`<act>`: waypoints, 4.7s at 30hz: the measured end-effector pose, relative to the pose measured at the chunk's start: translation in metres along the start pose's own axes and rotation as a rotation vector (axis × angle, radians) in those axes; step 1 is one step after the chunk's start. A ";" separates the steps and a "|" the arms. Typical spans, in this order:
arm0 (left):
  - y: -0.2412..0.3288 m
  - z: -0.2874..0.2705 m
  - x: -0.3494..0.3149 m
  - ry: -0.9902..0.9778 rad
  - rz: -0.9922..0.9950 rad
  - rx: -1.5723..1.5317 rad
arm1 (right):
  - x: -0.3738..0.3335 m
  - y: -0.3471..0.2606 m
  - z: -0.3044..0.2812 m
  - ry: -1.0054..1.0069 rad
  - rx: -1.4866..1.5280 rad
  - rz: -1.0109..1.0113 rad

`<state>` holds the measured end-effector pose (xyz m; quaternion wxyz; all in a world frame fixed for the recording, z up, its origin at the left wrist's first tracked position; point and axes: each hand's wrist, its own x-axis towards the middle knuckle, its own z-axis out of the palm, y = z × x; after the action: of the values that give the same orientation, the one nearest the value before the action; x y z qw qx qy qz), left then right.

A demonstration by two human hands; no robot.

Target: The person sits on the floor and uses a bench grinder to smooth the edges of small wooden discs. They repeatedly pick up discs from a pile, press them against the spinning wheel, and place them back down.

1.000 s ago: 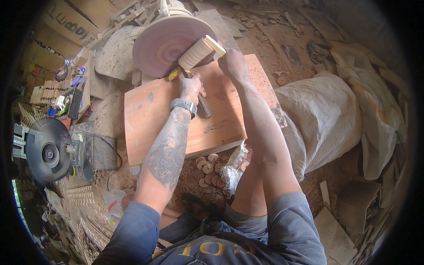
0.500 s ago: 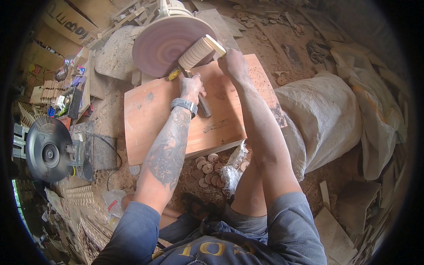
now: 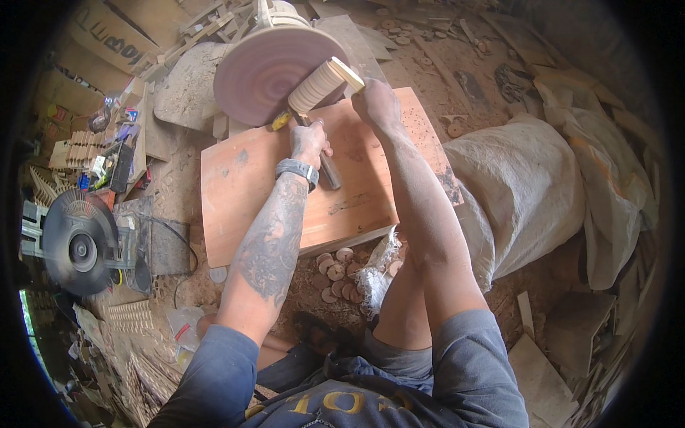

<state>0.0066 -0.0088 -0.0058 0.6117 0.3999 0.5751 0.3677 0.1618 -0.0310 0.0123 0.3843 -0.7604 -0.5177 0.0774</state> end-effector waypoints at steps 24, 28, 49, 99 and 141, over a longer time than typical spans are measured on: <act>-0.009 -0.001 0.013 0.001 0.027 0.000 | 0.000 0.004 0.000 0.007 0.014 -0.008; -0.009 -0.002 0.013 -0.013 0.034 0.003 | 0.002 0.007 0.003 0.013 -0.005 0.000; -0.002 0.001 0.006 0.020 0.030 0.050 | 0.001 0.009 0.005 0.032 -0.010 0.007; -0.001 0.002 0.005 -0.006 -0.024 0.009 | 0.002 0.013 0.007 0.053 -0.032 -0.031; 0.002 0.003 0.000 0.002 -0.030 0.013 | 0.001 0.015 0.005 0.052 -0.006 -0.034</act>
<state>0.0099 -0.0080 -0.0046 0.6141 0.3948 0.5840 0.3550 0.1703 -0.0301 -0.0007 0.3967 -0.7543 -0.5207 0.0496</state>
